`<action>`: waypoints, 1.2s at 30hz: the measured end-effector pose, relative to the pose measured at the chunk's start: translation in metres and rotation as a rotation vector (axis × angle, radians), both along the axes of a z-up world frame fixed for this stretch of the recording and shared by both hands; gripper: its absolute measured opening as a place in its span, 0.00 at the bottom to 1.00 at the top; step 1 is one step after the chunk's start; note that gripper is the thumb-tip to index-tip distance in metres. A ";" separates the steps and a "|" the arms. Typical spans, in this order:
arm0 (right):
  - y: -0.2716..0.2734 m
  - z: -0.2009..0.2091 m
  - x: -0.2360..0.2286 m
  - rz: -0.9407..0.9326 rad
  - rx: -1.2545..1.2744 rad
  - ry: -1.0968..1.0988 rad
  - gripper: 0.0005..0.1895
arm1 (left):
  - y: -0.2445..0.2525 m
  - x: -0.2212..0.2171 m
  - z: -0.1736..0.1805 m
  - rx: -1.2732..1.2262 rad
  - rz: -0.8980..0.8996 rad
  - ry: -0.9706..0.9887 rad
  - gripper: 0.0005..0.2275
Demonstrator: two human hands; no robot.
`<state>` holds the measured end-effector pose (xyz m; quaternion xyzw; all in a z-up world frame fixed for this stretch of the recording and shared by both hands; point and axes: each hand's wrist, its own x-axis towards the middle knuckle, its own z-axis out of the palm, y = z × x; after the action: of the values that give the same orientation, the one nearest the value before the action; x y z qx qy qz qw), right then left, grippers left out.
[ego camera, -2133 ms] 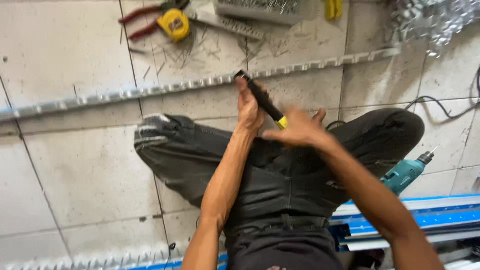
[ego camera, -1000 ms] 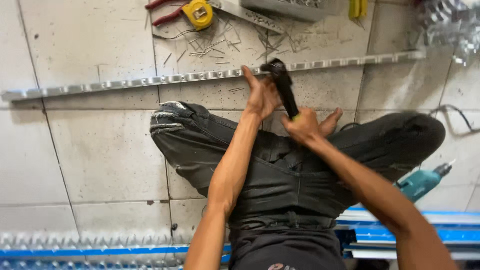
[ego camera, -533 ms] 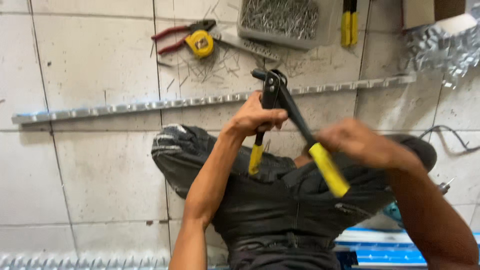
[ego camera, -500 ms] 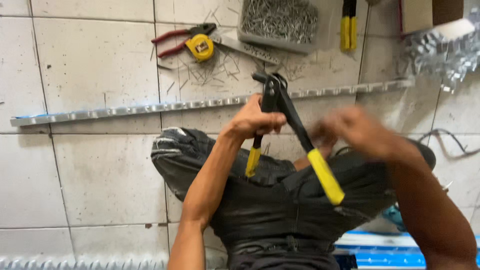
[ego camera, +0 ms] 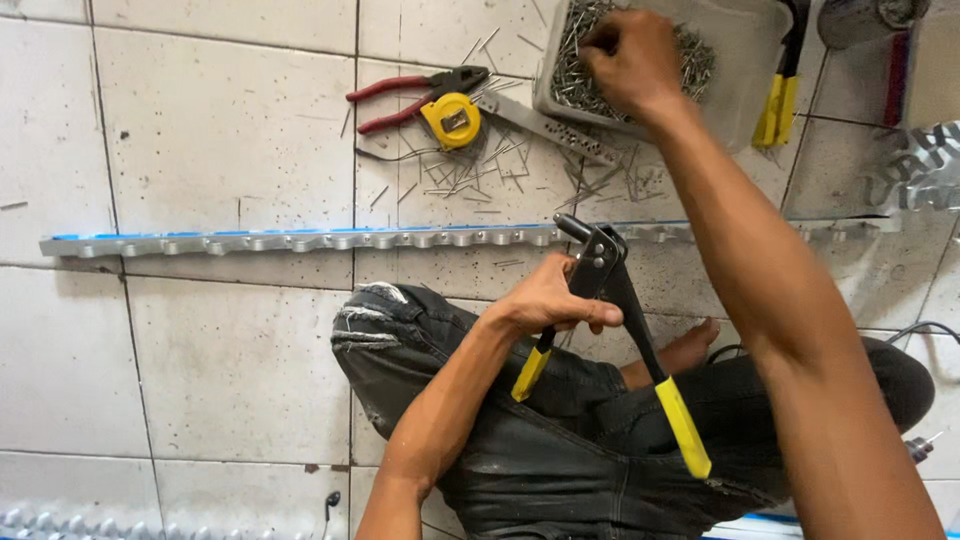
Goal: The person sits on a tiled floor and uses a manual rivet gun to attach metal rivets to a long, perforated metal strip. They repeatedly pick up rivets from a container, insert them into the strip, and squeeze the tool to fasten them.
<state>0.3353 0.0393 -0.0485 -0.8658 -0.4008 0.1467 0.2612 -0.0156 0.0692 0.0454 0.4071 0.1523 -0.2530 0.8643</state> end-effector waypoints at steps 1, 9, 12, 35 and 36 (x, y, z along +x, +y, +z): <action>-0.003 0.005 0.001 -0.013 0.016 0.016 0.02 | -0.001 0.001 -0.004 -0.003 0.018 -0.017 0.18; -0.122 0.164 -0.072 -0.083 0.410 0.188 0.04 | -0.009 0.009 0.041 0.273 0.040 -0.160 0.18; -0.185 0.234 -0.143 -0.334 0.379 0.329 0.03 | -0.043 0.005 0.046 0.620 0.063 -0.147 0.15; -0.289 0.311 -0.287 0.122 0.181 -0.052 0.07 | -0.131 -0.058 0.084 1.525 -0.360 -0.444 0.14; -0.291 0.307 -0.287 0.124 0.181 -0.050 0.07 | -0.127 -0.058 0.103 1.525 -0.360 -0.442 0.14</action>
<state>0.0484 -0.2517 0.2582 -0.8156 -0.4715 0.1040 0.3188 -0.0738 -0.0578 0.1479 0.9425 0.0410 -0.1288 0.3056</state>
